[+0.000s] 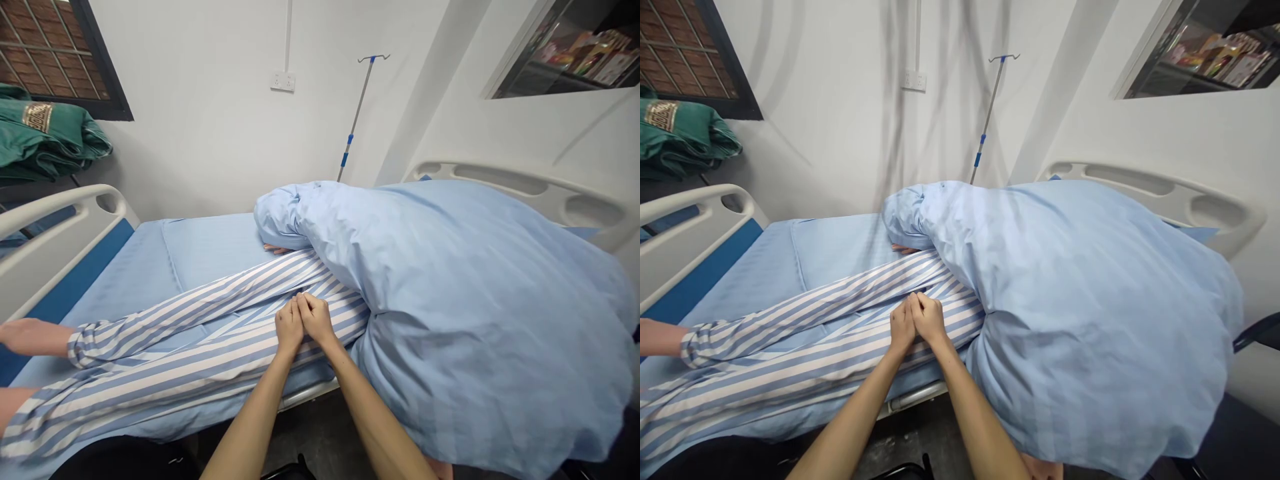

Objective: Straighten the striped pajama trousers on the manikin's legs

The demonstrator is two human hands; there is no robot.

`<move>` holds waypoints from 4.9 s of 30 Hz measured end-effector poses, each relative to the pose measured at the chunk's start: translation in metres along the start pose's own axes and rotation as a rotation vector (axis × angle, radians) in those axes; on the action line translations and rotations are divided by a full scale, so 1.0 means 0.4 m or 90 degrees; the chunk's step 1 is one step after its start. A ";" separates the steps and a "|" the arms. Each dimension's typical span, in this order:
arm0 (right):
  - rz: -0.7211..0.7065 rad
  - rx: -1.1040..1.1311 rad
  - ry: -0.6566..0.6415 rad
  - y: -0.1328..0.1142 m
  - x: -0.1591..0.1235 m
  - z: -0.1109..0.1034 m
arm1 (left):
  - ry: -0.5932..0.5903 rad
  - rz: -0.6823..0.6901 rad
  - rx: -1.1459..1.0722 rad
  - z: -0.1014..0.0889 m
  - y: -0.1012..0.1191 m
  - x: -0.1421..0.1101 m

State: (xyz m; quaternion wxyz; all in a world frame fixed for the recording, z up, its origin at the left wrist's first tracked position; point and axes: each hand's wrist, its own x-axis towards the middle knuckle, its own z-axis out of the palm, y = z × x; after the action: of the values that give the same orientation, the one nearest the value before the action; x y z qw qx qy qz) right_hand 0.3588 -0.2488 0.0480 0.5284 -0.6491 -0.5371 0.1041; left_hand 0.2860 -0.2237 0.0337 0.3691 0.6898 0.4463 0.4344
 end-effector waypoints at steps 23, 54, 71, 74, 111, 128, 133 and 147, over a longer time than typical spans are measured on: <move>0.032 0.033 0.018 0.039 0.026 -0.055 | -0.041 0.033 0.168 0.069 0.017 0.018; 0.051 -0.131 0.159 0.095 0.001 -0.075 | 0.230 -0.128 0.119 -0.869 -0.313 -0.011; 0.012 -0.142 0.030 -0.102 -0.048 0.224 | 0.137 -0.131 0.582 -0.900 -0.419 -0.077; -0.040 0.032 -0.082 -0.261 -0.091 0.440 | 0.133 -0.136 0.579 -0.899 -0.425 -0.078; 0.075 0.144 -0.167 -0.454 -0.212 0.904 | 0.273 -0.133 0.187 -0.880 -0.440 -0.035; -0.012 0.018 -0.205 -0.461 -0.243 0.826 | 0.247 -0.134 0.196 -0.879 -0.434 -0.034; 0.027 0.079 -0.200 -0.455 -0.232 0.828 | 0.297 -0.186 0.036 -0.867 -0.406 -0.006; 0.137 0.270 -0.204 -0.428 -0.190 0.829 | 0.283 -0.151 0.187 -0.813 -0.385 -0.036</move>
State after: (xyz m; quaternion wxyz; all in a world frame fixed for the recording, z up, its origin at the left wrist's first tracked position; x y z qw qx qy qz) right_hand -0.0054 -0.1429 0.0125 0.5469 -0.5528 -0.5079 0.3707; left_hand -0.0649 -0.1470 0.0056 0.2065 0.5668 0.6522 0.4591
